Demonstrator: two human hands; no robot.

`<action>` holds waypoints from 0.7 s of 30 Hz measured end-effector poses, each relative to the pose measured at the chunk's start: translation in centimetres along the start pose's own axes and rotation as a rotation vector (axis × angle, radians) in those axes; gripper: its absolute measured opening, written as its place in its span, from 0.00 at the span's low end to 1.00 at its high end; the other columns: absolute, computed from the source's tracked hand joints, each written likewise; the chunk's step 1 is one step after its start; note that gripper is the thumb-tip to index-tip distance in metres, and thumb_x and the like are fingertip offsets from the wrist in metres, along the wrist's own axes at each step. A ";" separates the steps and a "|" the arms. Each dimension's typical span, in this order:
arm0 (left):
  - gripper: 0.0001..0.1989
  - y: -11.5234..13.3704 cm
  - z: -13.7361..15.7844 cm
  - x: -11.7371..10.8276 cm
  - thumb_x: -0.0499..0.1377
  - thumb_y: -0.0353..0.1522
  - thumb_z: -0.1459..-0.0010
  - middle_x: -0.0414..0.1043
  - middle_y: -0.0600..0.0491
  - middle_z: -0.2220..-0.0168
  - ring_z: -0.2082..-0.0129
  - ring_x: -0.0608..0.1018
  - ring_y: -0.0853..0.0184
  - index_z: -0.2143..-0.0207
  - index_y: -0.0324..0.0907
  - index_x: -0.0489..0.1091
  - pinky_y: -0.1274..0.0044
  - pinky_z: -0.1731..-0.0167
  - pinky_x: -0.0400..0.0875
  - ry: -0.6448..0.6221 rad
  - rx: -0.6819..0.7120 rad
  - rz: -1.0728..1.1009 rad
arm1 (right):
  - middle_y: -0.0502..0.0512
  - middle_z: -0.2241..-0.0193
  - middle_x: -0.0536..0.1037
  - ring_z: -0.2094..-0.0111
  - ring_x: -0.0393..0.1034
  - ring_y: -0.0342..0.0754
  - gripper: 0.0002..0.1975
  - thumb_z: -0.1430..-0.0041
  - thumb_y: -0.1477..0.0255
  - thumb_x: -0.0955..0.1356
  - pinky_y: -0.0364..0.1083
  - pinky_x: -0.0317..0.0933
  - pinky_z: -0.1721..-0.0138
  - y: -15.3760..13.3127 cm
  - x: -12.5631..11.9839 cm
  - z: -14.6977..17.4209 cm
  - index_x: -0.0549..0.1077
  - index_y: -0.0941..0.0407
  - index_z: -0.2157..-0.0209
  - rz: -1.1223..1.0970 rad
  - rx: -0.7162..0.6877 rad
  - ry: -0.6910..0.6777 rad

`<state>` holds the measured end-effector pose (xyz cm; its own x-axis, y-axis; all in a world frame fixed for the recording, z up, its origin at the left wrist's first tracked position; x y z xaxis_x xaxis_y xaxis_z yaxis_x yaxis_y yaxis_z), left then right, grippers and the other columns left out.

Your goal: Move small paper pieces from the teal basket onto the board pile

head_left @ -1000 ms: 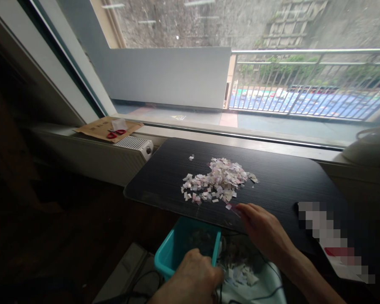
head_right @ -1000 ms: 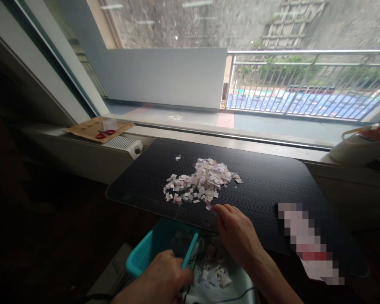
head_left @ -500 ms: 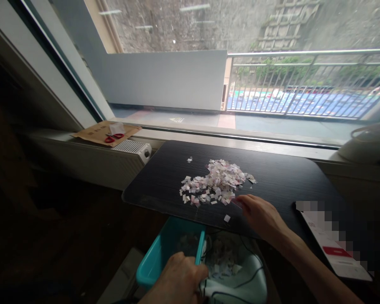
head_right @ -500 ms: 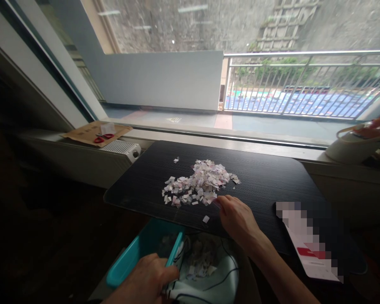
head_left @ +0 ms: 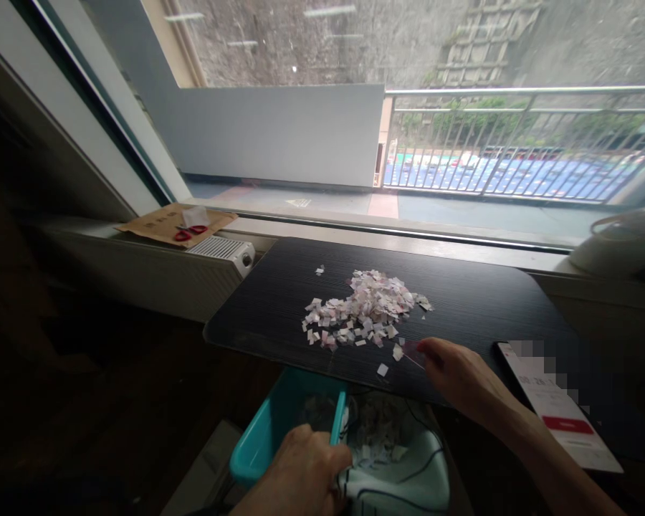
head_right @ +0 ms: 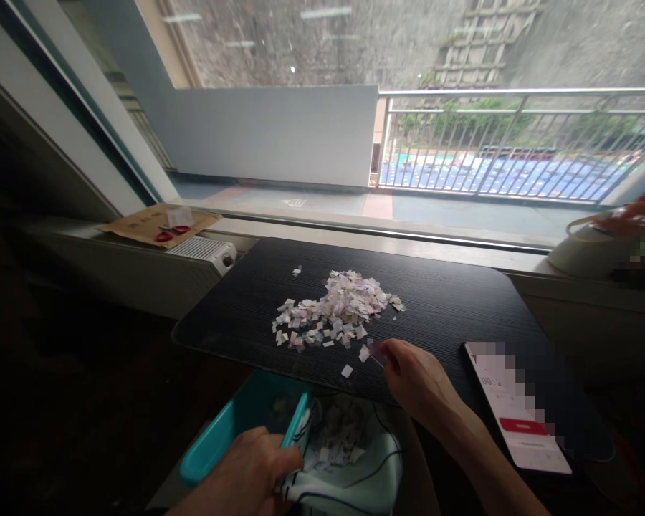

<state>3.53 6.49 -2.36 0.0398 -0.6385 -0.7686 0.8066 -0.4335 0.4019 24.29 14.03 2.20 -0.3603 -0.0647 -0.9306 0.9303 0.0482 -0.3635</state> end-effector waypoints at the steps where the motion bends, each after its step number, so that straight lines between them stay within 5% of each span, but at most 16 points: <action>1: 0.05 -0.1 0.0 0.0 0.59 0.28 0.50 0.74 0.50 0.66 0.62 0.75 0.58 0.69 0.43 0.72 0.73 0.62 0.65 0.002 -0.006 0.003 | 0.53 0.67 0.79 0.67 0.74 0.49 0.14 0.42 0.75 0.59 0.44 0.57 0.68 0.3 0.0 0.1 0.74 0.55 0.61 0.004 0.010 0.003; 11: 0.04 0.1 0.0 -0.4 0.60 0.28 0.50 0.75 0.49 0.65 0.60 0.75 0.56 0.69 0.43 0.72 0.72 0.62 0.65 -0.018 -0.034 0.020 | 0.51 0.73 0.77 0.71 0.71 0.47 0.12 0.43 0.76 0.59 0.43 0.54 0.71 -1.0 0.6 0.6 0.73 0.54 0.66 -0.050 -0.012 -0.079; 21: 0.04 0.0 0.2 -0.4 0.59 0.26 0.50 0.74 0.49 0.65 0.60 0.74 0.57 0.70 0.42 0.71 0.73 0.62 0.65 0.020 -0.053 0.009 | 0.52 0.73 0.77 0.71 0.71 0.48 0.12 0.43 0.71 0.60 0.44 0.55 0.70 1.5 0.2 -0.1 0.73 0.54 0.62 -0.082 0.068 0.010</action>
Point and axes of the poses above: each hand's wrist, its own z-axis away from the middle knuckle, its own x-axis out of the palm, y = z × x, the point moved 10 cm from there along -z, towards the middle knuckle
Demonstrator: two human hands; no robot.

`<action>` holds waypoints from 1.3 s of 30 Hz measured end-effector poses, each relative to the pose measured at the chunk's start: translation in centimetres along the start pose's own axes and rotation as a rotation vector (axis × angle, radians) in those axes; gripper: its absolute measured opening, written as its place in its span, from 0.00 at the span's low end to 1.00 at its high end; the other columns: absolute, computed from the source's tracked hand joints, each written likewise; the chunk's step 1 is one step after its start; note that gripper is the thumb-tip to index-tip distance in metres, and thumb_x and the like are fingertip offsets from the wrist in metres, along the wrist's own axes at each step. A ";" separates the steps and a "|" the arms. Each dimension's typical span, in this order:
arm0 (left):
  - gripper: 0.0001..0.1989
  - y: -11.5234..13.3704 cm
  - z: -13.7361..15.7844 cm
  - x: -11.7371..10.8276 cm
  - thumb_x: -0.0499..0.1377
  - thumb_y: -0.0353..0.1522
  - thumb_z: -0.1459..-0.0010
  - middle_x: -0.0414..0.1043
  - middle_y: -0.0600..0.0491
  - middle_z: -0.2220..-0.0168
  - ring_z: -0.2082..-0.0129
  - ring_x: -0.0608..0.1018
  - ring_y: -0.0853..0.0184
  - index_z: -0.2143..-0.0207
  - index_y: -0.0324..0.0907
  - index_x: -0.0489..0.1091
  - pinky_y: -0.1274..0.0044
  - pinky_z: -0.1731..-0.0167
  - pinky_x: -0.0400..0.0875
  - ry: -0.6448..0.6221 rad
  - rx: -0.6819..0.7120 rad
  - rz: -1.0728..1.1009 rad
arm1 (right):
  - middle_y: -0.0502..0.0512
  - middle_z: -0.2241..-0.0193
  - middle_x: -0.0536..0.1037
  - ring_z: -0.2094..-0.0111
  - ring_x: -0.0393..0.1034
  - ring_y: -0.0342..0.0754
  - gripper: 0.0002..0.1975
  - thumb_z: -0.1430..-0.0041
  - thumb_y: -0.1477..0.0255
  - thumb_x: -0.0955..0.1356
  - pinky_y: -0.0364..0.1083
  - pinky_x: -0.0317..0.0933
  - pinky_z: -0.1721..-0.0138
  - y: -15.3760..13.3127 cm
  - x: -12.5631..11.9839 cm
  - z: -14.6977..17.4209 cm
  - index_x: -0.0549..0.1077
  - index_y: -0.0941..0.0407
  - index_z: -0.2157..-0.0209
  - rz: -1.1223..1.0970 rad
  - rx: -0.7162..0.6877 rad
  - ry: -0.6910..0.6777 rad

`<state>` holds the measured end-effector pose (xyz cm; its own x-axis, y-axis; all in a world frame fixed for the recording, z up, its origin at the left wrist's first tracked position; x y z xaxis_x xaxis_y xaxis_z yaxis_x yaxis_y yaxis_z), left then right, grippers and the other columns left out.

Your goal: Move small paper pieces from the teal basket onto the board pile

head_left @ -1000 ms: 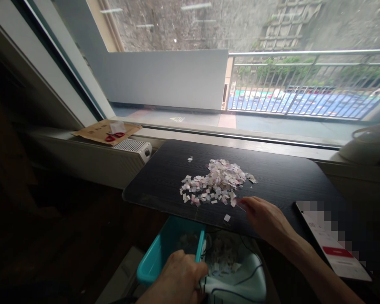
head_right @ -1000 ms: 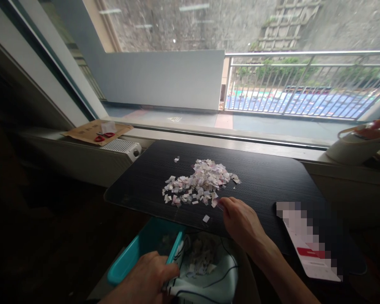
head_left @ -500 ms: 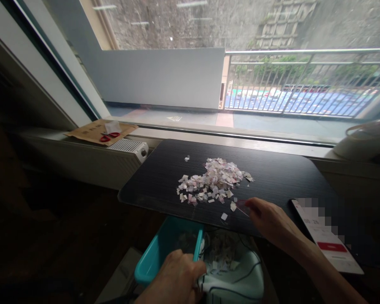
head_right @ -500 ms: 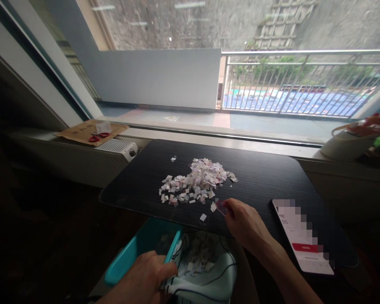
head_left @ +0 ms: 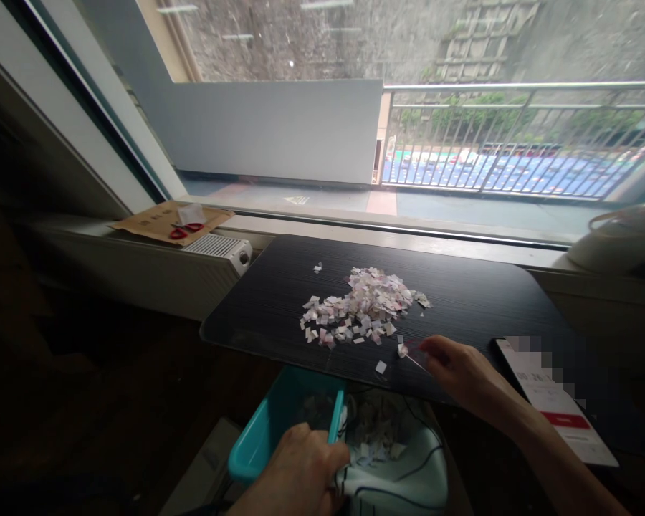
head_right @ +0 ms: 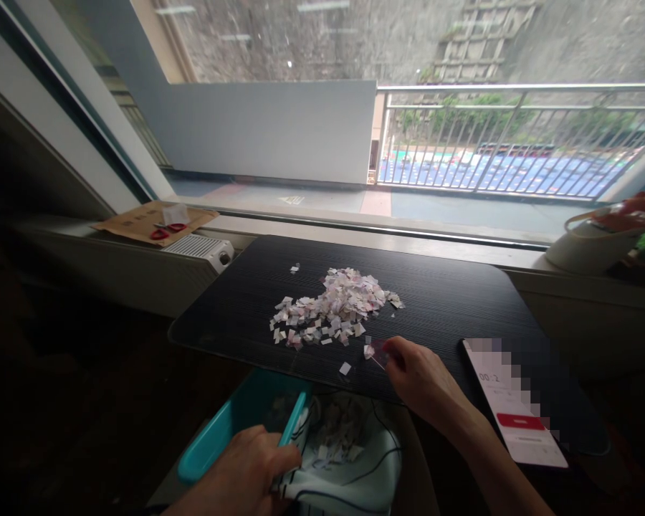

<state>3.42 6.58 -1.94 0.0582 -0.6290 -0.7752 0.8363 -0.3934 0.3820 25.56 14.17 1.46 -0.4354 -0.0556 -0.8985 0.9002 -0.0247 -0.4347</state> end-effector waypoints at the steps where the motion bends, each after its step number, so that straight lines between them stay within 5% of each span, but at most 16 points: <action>1: 0.04 0.0 0.0 0.0 0.59 0.26 0.50 0.74 0.49 0.65 0.60 0.74 0.57 0.71 0.42 0.71 0.73 0.63 0.65 0.010 0.000 -0.001 | 0.52 0.72 0.77 0.71 0.71 0.48 0.12 0.43 0.71 0.60 0.44 0.55 0.69 0.0 0.1 0.0 0.73 0.54 0.62 -0.011 0.006 0.001; 6: 0.03 0.1 -0.5 0.4 0.59 0.27 0.50 0.74 0.50 0.67 0.62 0.75 0.57 0.71 0.42 0.70 0.73 0.63 0.65 -0.034 0.039 0.026 | 0.50 0.74 0.77 0.73 0.69 0.46 0.11 0.43 0.72 0.60 0.43 0.55 0.71 -0.8 1.3 0.5 0.73 0.53 0.65 -0.090 -0.049 -0.117; 17: 0.04 0.2 -0.4 0.6 0.59 0.27 0.49 0.74 0.50 0.65 0.61 0.74 0.57 0.69 0.43 0.71 0.72 0.61 0.64 0.006 0.064 -0.001 | 0.51 0.72 0.77 0.71 0.69 0.46 0.12 0.44 0.70 0.61 0.43 0.57 0.70 0.5 0.8 0.7 0.73 0.55 0.61 -0.181 0.028 -0.094; 21: 0.05 0.5 -0.5 0.3 0.58 0.27 0.48 0.74 0.50 0.66 0.62 0.74 0.57 0.67 0.44 0.72 0.71 0.62 0.65 0.027 0.081 -0.018 | 0.49 0.73 0.77 0.72 0.68 0.45 0.11 0.43 0.71 0.60 0.42 0.56 0.71 -0.7 1.8 1.3 0.74 0.54 0.65 -0.240 -0.054 -0.217; 27: 0.05 0.7 -0.6 0.5 0.58 0.28 0.48 0.74 0.49 0.65 0.61 0.74 0.56 0.67 0.43 0.72 0.71 0.61 0.65 -0.015 0.086 -0.002 | 0.50 0.72 0.77 0.73 0.69 0.46 0.12 0.42 0.72 0.60 0.43 0.57 0.71 -0.4 0.7 1.6 0.73 0.55 0.62 -0.185 -0.039 -0.109; 32: 0.07 0.6 -0.7 0.4 0.59 0.27 0.49 0.73 0.48 0.64 0.60 0.74 0.55 0.66 0.43 0.72 0.71 0.61 0.65 -0.005 0.070 0.007 | 0.48 0.74 0.77 0.74 0.69 0.44 0.12 0.42 0.74 0.60 0.41 0.57 0.73 -2.9 1.6 2.7 0.75 0.53 0.66 -0.212 -0.140 -0.216; 39: 0.04 0.6 -0.3 0.3 0.58 0.27 0.48 0.73 0.50 0.66 0.62 0.74 0.57 0.68 0.43 0.71 0.71 0.62 0.65 0.023 0.075 0.008 | 0.54 0.62 0.79 0.62 0.72 0.48 0.15 0.40 0.75 0.60 0.44 0.61 0.61 -4.4 1.3 1.0 0.75 0.54 0.57 -0.087 -0.218 -0.080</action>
Point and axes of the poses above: each hand's wrist, its own z-axis away from the middle knuckle, its own x-axis out of the palm, y = z × x, the point moved 10 cm from there along -z, towards the middle knuckle
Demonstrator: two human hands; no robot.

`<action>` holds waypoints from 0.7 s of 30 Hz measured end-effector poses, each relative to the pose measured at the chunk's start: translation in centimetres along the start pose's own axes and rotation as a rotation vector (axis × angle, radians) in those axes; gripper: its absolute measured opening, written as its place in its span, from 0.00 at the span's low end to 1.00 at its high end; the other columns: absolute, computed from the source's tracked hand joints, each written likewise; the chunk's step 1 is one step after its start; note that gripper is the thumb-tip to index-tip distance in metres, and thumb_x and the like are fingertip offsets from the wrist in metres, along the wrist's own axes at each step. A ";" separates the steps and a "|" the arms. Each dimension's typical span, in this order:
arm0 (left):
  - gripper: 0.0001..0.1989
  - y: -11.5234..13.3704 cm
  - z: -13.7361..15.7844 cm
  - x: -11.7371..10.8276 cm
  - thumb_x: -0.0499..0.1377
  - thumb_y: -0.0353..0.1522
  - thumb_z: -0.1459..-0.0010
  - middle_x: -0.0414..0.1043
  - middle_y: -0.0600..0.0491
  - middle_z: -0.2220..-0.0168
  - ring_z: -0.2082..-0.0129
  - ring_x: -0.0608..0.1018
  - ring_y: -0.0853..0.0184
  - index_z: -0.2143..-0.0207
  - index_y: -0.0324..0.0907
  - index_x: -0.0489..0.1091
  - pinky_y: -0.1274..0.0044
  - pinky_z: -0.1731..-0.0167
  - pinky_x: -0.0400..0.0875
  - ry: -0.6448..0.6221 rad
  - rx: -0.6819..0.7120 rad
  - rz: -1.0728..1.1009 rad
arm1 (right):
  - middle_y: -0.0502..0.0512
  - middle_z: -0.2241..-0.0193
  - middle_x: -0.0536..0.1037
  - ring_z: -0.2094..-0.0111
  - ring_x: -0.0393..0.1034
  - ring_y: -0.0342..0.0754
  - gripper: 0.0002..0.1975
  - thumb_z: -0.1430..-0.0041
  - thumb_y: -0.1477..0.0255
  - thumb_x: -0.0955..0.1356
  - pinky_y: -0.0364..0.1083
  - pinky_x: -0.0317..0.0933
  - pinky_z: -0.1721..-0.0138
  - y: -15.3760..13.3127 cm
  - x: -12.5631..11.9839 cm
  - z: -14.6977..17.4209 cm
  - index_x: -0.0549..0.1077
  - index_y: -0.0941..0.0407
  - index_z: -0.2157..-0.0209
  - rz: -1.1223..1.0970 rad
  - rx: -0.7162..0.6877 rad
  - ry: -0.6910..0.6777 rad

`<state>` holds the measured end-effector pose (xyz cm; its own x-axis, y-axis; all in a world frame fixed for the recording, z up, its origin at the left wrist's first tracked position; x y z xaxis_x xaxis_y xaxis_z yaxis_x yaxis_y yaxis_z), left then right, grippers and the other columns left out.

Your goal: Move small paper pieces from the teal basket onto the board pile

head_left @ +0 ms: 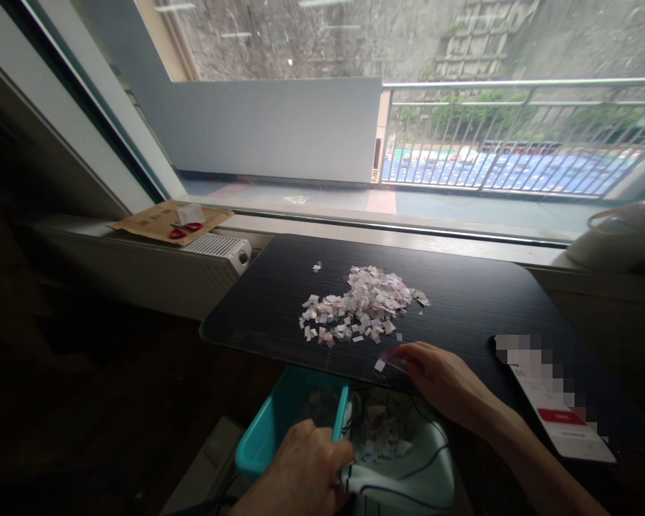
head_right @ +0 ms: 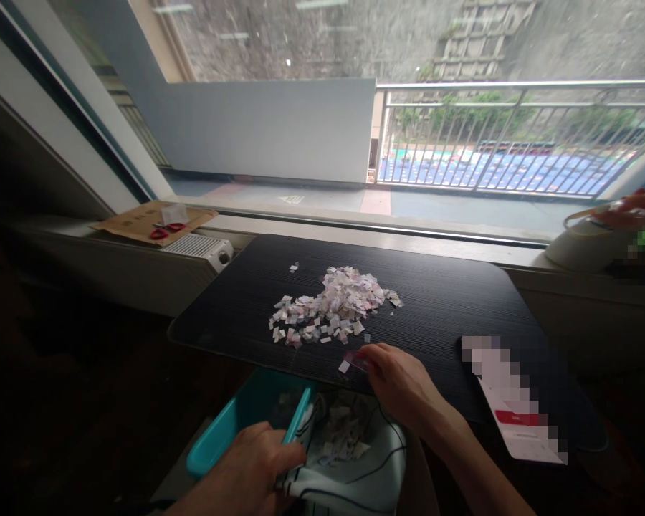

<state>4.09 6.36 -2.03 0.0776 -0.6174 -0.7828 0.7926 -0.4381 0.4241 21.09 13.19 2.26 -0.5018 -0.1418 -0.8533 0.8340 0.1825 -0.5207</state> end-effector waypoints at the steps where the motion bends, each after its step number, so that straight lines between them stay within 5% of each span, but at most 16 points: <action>1: 0.05 -0.1 0.1 0.1 0.58 0.27 0.48 0.73 0.50 0.66 0.62 0.74 0.57 0.68 0.43 0.72 0.71 0.62 0.65 0.001 0.002 0.003 | 0.54 0.62 0.78 0.63 0.72 0.48 0.15 0.40 0.76 0.60 0.44 0.61 0.62 -0.3 0.3 0.0 0.75 0.54 0.57 0.007 -0.016 -0.017; 16: 0.07 -0.3 -0.1 -0.1 0.58 0.27 0.49 0.73 0.50 0.65 0.61 0.73 0.57 0.67 0.44 0.72 0.71 0.60 0.64 0.029 -0.011 -0.012 | 0.52 0.68 0.78 0.69 0.71 0.46 0.15 0.39 0.76 0.59 0.41 0.61 0.68 -1.6 0.9 2.6 0.76 0.52 0.61 0.005 -0.092 -0.104; 21: 0.05 0.6 -0.3 -0.3 0.59 0.27 0.49 0.74 0.50 0.66 0.62 0.74 0.57 0.69 0.43 0.72 0.72 0.62 0.65 0.000 0.014 0.003 | 0.54 0.61 0.80 0.65 0.74 0.47 0.16 0.40 0.74 0.60 0.43 0.62 0.65 1.2 -1.8 0.0 0.75 0.53 0.56 0.012 0.004 0.102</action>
Point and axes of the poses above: each hand's wrist, its own z-axis away from the middle knuckle, its own x-axis out of the palm, y = z × x, the point moved 10 cm from there along -z, towards the middle knuckle
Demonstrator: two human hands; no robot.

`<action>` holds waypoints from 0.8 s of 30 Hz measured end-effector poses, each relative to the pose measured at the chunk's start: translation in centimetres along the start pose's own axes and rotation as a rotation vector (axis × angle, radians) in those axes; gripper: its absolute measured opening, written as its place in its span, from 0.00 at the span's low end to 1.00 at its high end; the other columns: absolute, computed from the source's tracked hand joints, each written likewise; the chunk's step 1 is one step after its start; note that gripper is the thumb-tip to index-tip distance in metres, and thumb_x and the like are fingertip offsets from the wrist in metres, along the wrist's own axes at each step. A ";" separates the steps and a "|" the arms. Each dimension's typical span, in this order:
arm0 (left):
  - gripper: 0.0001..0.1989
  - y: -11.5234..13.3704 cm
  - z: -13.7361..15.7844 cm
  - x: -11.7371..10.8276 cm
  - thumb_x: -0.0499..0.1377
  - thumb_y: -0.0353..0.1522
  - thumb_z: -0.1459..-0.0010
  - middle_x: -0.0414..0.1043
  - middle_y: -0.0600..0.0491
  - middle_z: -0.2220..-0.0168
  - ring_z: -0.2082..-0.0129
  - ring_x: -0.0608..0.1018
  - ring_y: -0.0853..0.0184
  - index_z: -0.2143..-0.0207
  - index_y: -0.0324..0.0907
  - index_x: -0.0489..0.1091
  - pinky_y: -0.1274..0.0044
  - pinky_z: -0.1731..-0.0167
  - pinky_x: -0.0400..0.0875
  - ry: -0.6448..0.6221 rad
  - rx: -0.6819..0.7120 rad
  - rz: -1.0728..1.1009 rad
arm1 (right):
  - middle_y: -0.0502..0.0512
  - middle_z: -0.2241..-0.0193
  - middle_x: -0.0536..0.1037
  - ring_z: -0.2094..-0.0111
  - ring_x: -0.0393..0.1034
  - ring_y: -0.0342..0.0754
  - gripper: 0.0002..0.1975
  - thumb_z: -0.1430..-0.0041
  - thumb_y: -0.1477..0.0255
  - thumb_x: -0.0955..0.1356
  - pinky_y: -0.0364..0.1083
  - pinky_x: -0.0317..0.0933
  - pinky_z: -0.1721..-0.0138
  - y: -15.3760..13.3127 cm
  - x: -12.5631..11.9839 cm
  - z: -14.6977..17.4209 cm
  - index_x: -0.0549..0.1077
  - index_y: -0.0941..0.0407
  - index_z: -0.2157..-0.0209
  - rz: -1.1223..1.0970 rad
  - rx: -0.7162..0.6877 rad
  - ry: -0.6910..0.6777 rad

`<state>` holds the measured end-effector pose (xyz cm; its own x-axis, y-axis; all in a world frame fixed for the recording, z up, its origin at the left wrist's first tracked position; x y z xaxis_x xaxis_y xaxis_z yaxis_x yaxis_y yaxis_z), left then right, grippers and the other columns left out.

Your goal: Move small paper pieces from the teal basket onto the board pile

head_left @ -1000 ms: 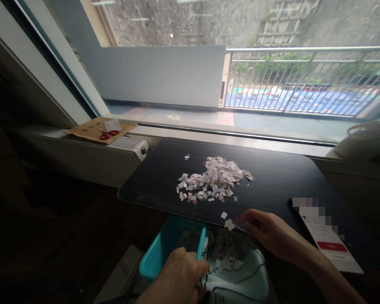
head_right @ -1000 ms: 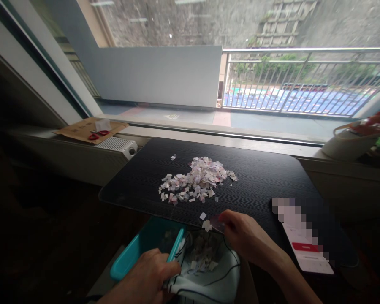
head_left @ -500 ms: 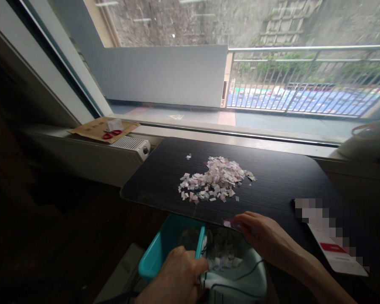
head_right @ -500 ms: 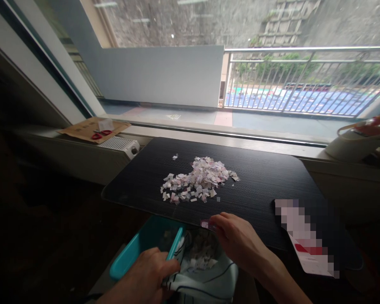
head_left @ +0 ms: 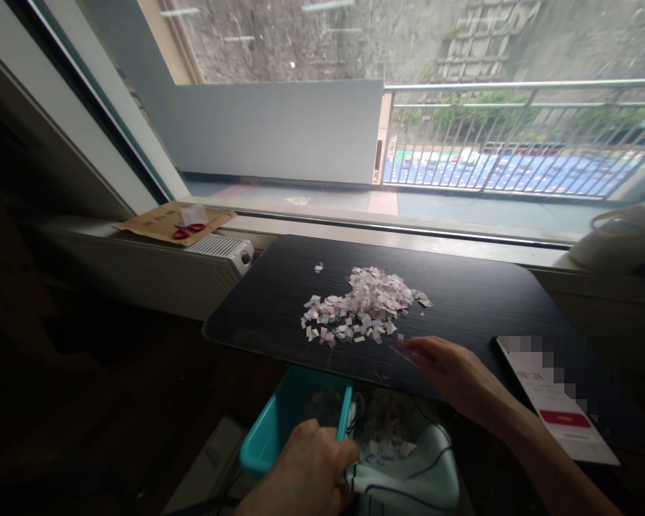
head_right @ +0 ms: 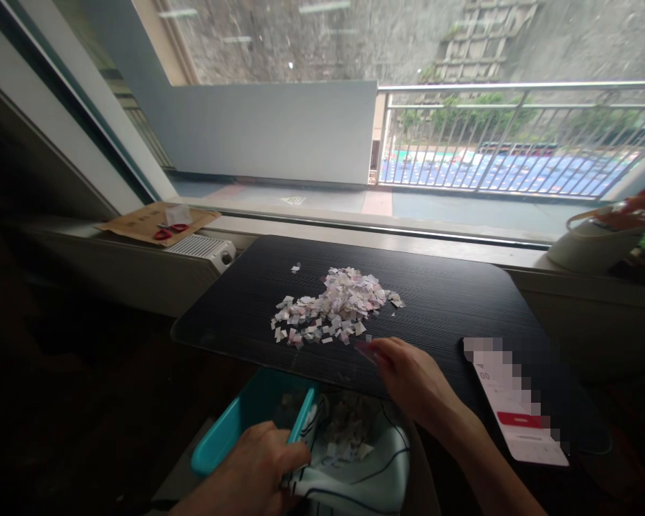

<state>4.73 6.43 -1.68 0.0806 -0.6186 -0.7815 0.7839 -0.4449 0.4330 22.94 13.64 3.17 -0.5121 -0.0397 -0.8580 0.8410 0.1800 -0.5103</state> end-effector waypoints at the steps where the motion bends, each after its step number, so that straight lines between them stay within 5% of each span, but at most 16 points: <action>1: 0.04 0.2 -0.1 0.1 0.59 0.28 0.49 0.74 0.50 0.66 0.62 0.74 0.57 0.69 0.42 0.71 0.72 0.62 0.65 -0.008 0.005 0.004 | 0.55 0.60 0.80 0.65 0.74 0.48 0.16 0.40 0.73 0.60 0.44 0.63 0.64 0.8 -0.5 -0.7 0.75 0.54 0.55 0.029 0.043 0.046; 5: 0.04 0.5 -0.4 0.5 0.60 0.28 0.49 0.74 0.48 0.65 0.61 0.74 0.55 0.69 0.41 0.72 0.70 0.60 0.65 -0.024 -0.002 -0.016 | 0.58 0.61 0.80 0.63 0.75 0.51 0.17 0.40 0.72 0.60 0.45 0.63 0.63 1.5 -0.4 -2.3 0.76 0.56 0.55 0.098 0.087 0.046; 12: 0.05 0.6 -0.4 0.5 0.61 0.28 0.50 0.74 0.48 0.64 0.60 0.74 0.54 0.68 0.42 0.73 0.70 0.59 0.65 -0.001 -0.021 -0.041 | 0.52 0.71 0.81 0.74 0.72 0.45 0.16 0.42 0.72 0.60 0.41 0.59 0.72 0.2 0.1 -1.2 0.77 0.53 0.58 0.061 0.055 -0.003; 24: 0.06 0.5 -0.4 0.5 0.61 0.28 0.50 0.75 0.48 0.64 0.60 0.75 0.54 0.67 0.42 0.73 0.69 0.59 0.65 -0.026 -0.008 -0.043 | 0.56 0.65 0.81 0.67 0.75 0.49 0.17 0.40 0.72 0.59 0.43 0.60 0.67 0.0 0.3 -2.3 0.76 0.56 0.55 0.093 0.083 -0.041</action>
<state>5.38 6.16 -2.06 0.0308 -0.6155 -0.7876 0.7912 -0.4665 0.3955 22.42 15.90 3.03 -0.4248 -0.0670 -0.9028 0.8971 0.1030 -0.4297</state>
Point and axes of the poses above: each hand's wrist, its own z-axis away from the middle knuckle, its own x-axis out of the palm, y = z × x, the point moved 10 cm from there along -z, towards the middle knuckle
